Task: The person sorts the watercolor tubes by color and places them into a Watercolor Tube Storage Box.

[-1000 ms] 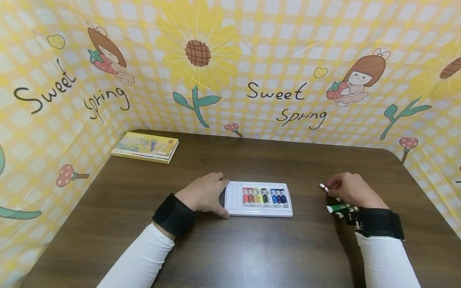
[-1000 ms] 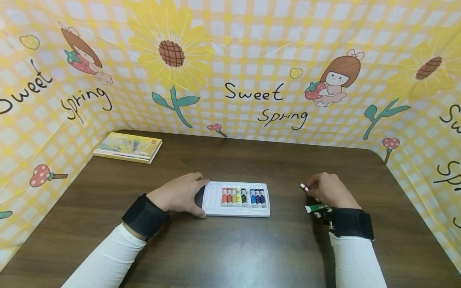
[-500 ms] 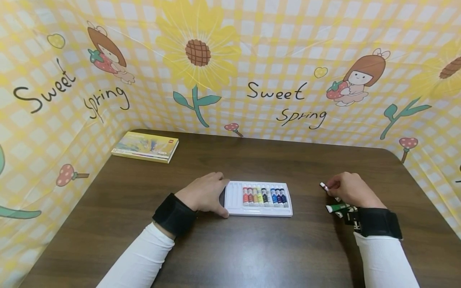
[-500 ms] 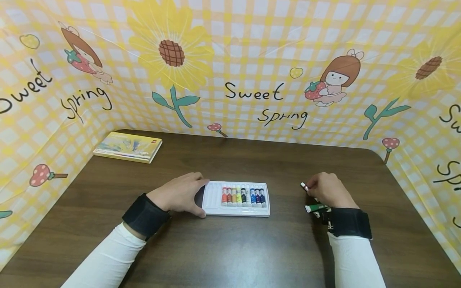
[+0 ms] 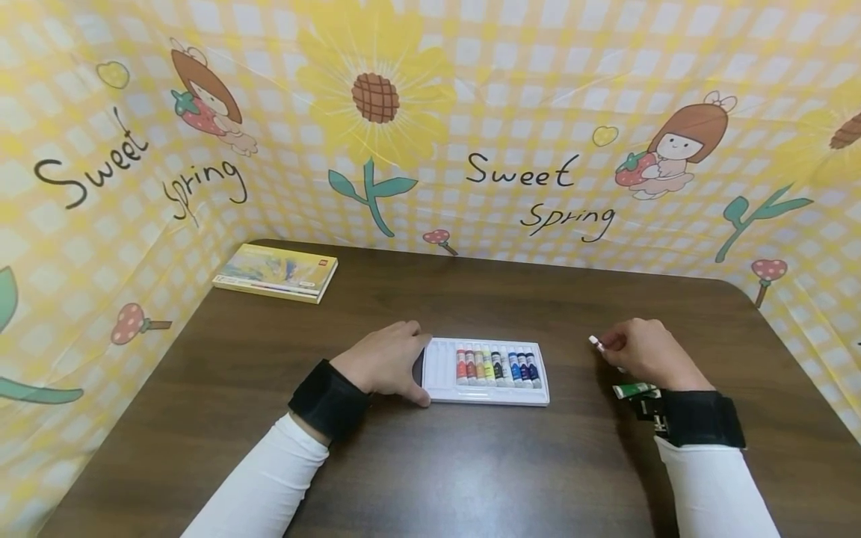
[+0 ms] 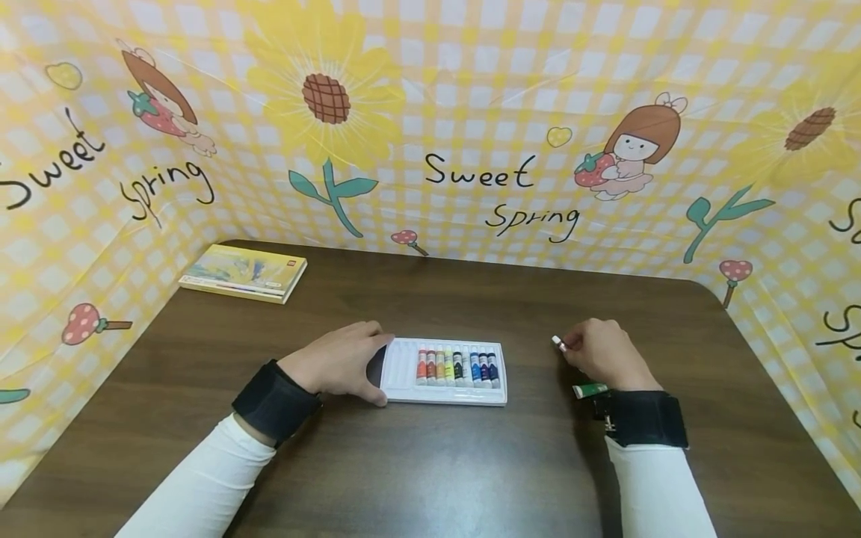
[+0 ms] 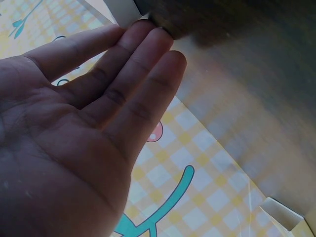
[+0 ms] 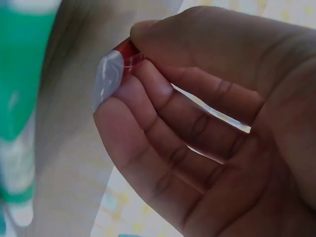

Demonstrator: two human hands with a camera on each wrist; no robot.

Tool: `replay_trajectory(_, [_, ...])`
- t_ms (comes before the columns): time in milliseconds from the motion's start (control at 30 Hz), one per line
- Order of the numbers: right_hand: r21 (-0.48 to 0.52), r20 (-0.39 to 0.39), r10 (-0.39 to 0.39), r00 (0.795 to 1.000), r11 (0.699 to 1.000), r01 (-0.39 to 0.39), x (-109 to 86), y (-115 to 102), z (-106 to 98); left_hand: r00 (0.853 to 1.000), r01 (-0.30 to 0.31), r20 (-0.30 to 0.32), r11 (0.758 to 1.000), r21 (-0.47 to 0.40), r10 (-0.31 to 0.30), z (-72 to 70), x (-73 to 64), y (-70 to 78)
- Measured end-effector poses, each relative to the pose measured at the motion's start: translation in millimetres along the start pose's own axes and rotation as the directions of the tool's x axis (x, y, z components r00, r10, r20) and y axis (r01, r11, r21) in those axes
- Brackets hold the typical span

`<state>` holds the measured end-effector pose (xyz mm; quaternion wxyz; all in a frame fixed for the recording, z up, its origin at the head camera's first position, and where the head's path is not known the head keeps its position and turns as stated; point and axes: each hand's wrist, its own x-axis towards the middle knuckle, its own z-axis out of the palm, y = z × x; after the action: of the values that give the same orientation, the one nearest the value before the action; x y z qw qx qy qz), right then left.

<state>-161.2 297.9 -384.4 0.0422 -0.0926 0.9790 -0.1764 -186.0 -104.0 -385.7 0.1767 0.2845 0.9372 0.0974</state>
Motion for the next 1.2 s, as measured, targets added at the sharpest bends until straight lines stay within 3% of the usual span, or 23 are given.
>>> replay_trajectory(267, [0.005, 0.016, -0.033, 0.999, 0.999, 0.033, 13.8, -41.9, 11.3, 1.000, -0.010, -0.009, 1.000, 0.008, 0.010, 0.2, 0.5, -0.1])
replay_trajectory(700, [0.039, 0.043, -0.087, 0.995, 0.996, 0.086, 37.2, -127.7, 37.3, 1.000, 0.001, -0.004, 1.000, 0.015, -0.001, 0.1, -0.2, 0.8])
replay_trajectory(1200, [0.103, 0.037, 0.015, 0.999, 0.995, -0.018, 40.3, -180.7, 60.6, 1.000, -0.018, -0.012, 1.000, -0.001, 0.018, -1.3, 0.1, 1.1])
